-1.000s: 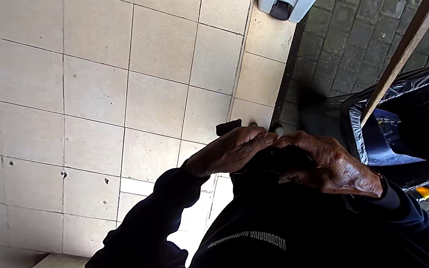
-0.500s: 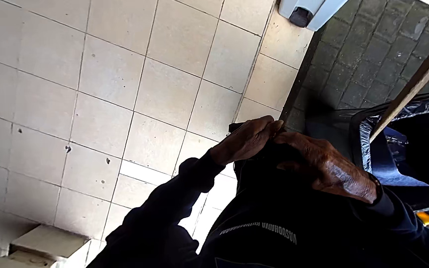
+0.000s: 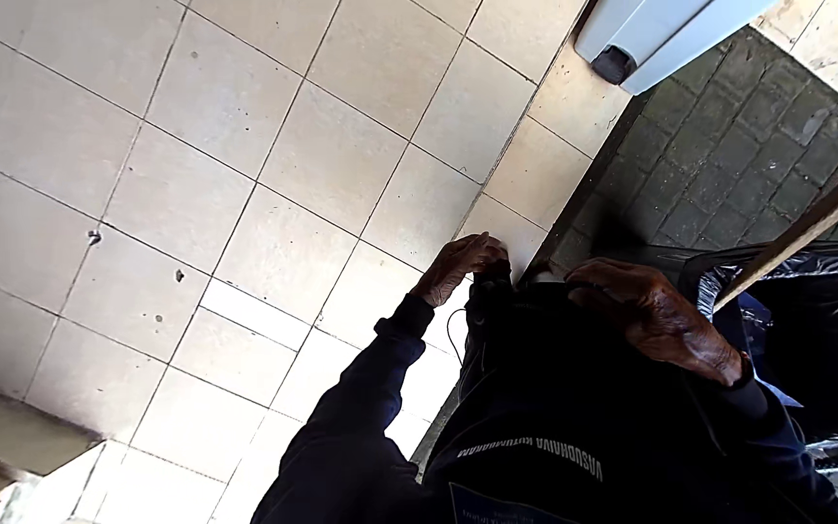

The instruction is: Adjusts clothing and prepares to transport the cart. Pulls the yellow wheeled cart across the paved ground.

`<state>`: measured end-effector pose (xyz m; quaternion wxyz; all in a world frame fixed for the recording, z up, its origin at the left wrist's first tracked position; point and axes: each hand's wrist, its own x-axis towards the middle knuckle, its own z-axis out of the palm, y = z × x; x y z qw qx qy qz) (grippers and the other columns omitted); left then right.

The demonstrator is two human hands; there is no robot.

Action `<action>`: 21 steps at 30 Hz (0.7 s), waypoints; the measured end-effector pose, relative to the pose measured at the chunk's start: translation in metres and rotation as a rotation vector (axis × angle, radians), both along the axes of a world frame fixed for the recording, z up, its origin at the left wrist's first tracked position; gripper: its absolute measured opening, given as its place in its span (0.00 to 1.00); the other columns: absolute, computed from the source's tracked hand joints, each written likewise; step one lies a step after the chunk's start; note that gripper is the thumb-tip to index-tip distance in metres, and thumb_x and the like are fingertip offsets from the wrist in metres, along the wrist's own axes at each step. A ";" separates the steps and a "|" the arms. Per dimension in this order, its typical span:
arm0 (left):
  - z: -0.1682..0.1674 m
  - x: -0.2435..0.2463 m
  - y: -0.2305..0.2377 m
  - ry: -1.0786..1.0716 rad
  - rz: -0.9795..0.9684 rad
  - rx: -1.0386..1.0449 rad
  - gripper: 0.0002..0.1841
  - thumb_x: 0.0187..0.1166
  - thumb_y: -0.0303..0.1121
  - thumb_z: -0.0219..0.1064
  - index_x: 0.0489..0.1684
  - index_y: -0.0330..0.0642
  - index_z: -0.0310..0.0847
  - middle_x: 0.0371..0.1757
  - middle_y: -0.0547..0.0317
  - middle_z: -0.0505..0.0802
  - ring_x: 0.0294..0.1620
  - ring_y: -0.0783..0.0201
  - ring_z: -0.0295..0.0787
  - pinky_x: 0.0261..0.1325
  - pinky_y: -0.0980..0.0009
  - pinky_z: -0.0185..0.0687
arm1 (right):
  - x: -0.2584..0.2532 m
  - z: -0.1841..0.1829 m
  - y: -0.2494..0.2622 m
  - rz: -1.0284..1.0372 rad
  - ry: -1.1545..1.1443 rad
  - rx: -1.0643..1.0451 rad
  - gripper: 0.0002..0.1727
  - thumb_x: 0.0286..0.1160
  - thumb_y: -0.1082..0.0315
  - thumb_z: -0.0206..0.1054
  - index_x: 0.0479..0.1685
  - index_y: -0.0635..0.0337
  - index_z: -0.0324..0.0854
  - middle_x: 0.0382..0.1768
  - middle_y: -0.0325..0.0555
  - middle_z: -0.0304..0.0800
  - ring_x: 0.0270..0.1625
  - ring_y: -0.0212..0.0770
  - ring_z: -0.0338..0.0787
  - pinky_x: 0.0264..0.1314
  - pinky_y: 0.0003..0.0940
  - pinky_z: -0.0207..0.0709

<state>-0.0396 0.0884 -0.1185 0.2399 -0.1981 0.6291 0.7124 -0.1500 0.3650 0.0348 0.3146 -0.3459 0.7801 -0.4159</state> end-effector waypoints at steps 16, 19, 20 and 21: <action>-0.059 0.027 0.028 -0.531 0.073 -0.033 0.11 0.88 0.32 0.62 0.44 0.31 0.84 0.35 0.58 0.88 0.33 0.73 0.81 0.44 0.72 0.80 | -0.017 -0.007 -0.048 0.260 -0.061 -0.004 0.15 0.87 0.61 0.62 0.58 0.60 0.89 0.50 0.43 0.94 0.52 0.31 0.91 0.59 0.29 0.85; -0.045 0.019 0.028 -0.532 0.195 0.076 0.05 0.86 0.26 0.61 0.48 0.34 0.81 0.34 0.61 0.87 0.32 0.74 0.83 0.41 0.75 0.83 | -0.018 -0.018 -0.082 0.451 -0.111 0.119 0.17 0.87 0.63 0.62 0.68 0.56 0.85 0.57 0.47 0.92 0.56 0.40 0.91 0.62 0.41 0.83; -0.043 0.019 0.026 -0.512 0.213 0.106 0.08 0.87 0.25 0.59 0.55 0.34 0.78 0.38 0.60 0.86 0.35 0.74 0.82 0.43 0.75 0.82 | -0.017 -0.019 -0.092 0.517 -0.129 0.162 0.18 0.88 0.65 0.60 0.72 0.54 0.83 0.63 0.47 0.90 0.62 0.42 0.89 0.67 0.43 0.81; -0.053 0.025 0.023 -0.472 0.223 0.140 0.11 0.87 0.26 0.58 0.62 0.34 0.76 0.42 0.58 0.86 0.38 0.72 0.82 0.45 0.73 0.81 | -0.014 -0.021 -0.101 0.570 -0.143 0.181 0.20 0.87 0.68 0.59 0.75 0.52 0.82 0.69 0.47 0.88 0.69 0.44 0.87 0.72 0.46 0.78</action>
